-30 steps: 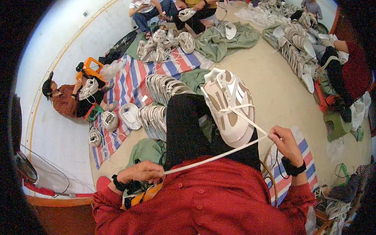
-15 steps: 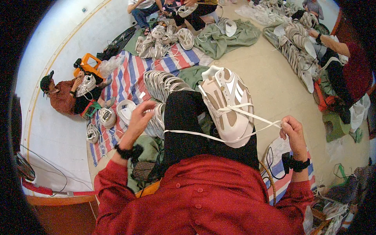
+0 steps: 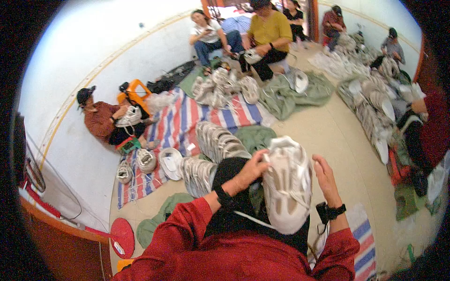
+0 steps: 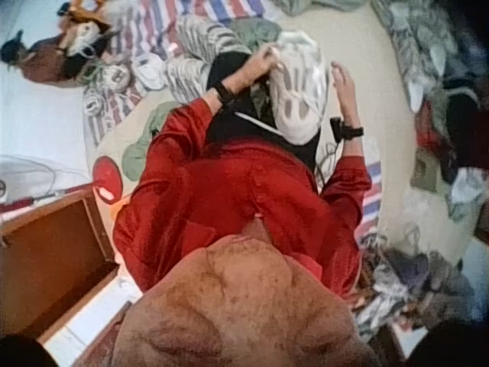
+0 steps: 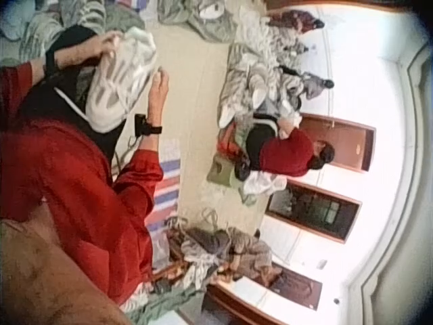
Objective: The recorder is lacing a white sneaker while sitting in a communal workshop area.
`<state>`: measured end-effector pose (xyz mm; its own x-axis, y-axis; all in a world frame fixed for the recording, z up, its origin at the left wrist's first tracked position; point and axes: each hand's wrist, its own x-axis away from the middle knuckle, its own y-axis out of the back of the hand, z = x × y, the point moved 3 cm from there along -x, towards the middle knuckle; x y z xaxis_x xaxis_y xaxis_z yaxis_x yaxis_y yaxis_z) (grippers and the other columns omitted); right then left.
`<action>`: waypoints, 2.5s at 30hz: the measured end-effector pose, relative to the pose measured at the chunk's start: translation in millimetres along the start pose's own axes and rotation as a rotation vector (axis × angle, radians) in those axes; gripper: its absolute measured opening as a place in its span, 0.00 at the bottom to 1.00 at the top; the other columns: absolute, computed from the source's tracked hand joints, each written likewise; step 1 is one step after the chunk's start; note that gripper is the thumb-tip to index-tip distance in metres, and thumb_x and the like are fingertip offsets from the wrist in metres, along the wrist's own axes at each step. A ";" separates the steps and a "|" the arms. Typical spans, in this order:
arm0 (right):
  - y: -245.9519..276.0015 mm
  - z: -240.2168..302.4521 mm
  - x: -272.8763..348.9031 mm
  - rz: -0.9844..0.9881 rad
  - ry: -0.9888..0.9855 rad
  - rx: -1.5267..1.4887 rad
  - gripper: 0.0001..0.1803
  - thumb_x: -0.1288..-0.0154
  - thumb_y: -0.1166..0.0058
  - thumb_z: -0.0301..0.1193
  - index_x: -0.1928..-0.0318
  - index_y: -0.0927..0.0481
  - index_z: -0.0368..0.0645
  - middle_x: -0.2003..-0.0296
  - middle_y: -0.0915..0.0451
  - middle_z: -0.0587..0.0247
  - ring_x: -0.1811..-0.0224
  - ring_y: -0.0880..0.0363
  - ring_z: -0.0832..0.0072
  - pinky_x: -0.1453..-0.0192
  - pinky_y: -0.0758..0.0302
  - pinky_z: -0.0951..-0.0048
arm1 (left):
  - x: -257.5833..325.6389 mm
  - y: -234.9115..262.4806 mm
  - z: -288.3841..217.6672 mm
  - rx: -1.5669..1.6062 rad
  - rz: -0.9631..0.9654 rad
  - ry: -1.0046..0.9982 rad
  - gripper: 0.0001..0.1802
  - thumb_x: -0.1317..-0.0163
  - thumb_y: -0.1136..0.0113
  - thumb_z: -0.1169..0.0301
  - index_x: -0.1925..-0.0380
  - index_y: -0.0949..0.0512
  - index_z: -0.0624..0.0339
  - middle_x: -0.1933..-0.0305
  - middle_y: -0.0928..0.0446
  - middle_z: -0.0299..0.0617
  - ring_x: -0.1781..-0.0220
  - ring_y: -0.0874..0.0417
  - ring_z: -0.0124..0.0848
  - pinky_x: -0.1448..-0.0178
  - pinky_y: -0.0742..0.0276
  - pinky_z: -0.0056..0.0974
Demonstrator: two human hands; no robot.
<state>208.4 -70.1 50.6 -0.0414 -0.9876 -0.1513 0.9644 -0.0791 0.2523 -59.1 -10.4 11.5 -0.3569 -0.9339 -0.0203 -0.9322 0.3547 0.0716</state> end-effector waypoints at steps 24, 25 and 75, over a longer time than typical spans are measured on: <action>-34.1 -45.8 11.1 0.012 -0.024 -0.225 0.34 0.25 0.68 0.50 0.35 0.37 0.33 0.42 0.29 0.48 0.39 0.30 0.65 0.35 0.34 0.67 | 5.3 -29.7 -35.3 -0.417 -0.076 -0.135 0.35 0.39 0.44 0.50 0.41 0.37 0.65 0.44 0.29 0.61 0.41 0.29 0.53 0.37 0.35 0.47; -32.5 -45.1 10.9 0.013 -0.022 -0.221 0.34 0.25 0.68 0.50 0.35 0.37 0.33 0.42 0.29 0.48 0.39 0.30 0.65 0.35 0.34 0.67 | 6.1 -29.5 -37.7 -0.413 -0.078 -0.139 0.35 0.39 0.44 0.50 0.41 0.37 0.65 0.44 0.29 0.61 0.41 0.29 0.53 0.37 0.35 0.47; -8.6 54.6 92.0 -0.052 0.207 0.440 0.07 0.44 0.45 0.21 0.65 0.28 0.36 0.69 0.28 0.53 0.65 0.26 0.57 0.61 0.29 0.64 | 75.7 -40.7 -57.2 -0.444 0.076 -0.195 0.10 0.43 0.39 0.73 0.61 0.22 0.63 0.64 0.20 0.42 0.60 0.18 0.30 0.53 0.23 0.35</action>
<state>182.0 -167.7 86.7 0.0097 -0.9368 -0.3499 0.7589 -0.2209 0.6126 -44.8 -98.1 64.0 -0.4669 -0.8654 -0.1822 -0.8027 0.3283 0.4979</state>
